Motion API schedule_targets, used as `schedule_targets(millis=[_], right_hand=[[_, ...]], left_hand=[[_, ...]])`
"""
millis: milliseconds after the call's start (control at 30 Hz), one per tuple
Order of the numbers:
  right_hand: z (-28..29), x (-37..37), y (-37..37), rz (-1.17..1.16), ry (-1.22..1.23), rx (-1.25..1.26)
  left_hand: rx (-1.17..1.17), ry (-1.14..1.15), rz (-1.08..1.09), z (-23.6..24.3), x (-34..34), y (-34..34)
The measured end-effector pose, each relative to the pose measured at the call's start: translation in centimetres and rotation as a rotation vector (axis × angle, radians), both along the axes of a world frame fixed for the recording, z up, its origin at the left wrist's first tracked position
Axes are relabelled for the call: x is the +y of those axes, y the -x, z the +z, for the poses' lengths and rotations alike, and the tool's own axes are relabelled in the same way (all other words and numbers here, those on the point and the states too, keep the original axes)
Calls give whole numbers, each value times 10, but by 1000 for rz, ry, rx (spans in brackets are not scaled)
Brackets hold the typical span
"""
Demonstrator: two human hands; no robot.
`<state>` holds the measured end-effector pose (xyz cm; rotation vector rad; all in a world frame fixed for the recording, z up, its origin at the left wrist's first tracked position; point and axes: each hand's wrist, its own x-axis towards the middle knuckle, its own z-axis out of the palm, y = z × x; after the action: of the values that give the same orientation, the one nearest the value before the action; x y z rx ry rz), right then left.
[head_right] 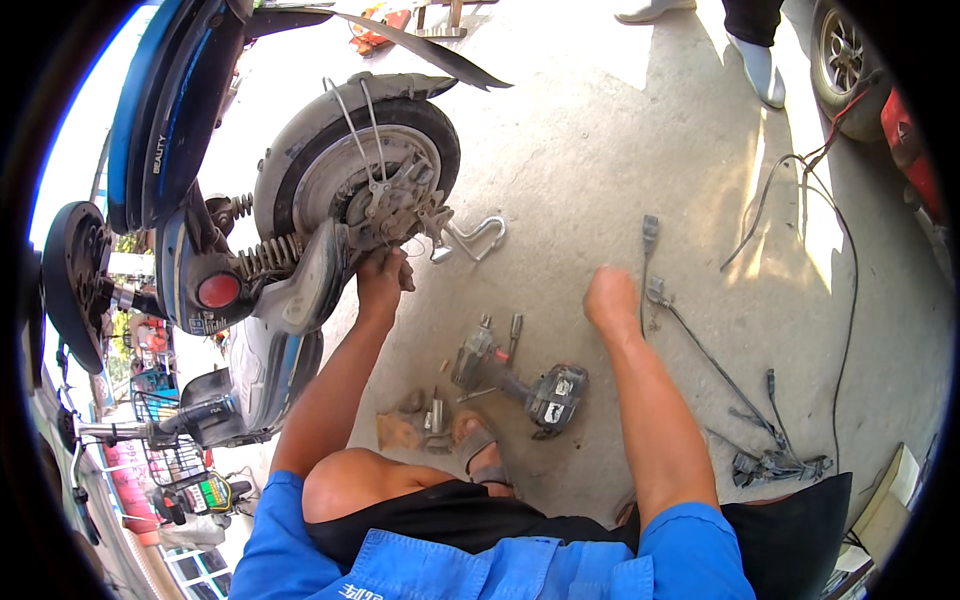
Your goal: The person repairs the rear wheel assembly of a scooter using a cordless impact wrench and a manual T-handle wrench. They remove bolts from the wheel hub, adjust the brake mechanism, and re-tighten the components. The person then moves around the workshop, handling a battery charger and walking past other vehicles.
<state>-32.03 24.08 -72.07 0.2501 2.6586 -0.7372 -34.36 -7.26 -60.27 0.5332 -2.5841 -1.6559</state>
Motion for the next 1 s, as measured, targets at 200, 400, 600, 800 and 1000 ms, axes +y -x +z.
schedule_targets(millis=[200,400,600,800,1000], right_hand=[[10,-10,2,-61,34,37],[-7,-20,13,-66,128,42],[1,-30,20,-105,218,15],[0,-36,23,-88,276,-49],[9,-46,28,-215,536,-42]], left_hand=[[41,29,-4,5,2,-2],[38,34,24,3,4,-2],[-2,60,25,7,4,-2],[73,84,40,10,7,-3],[72,72,62,19,10,-7]])
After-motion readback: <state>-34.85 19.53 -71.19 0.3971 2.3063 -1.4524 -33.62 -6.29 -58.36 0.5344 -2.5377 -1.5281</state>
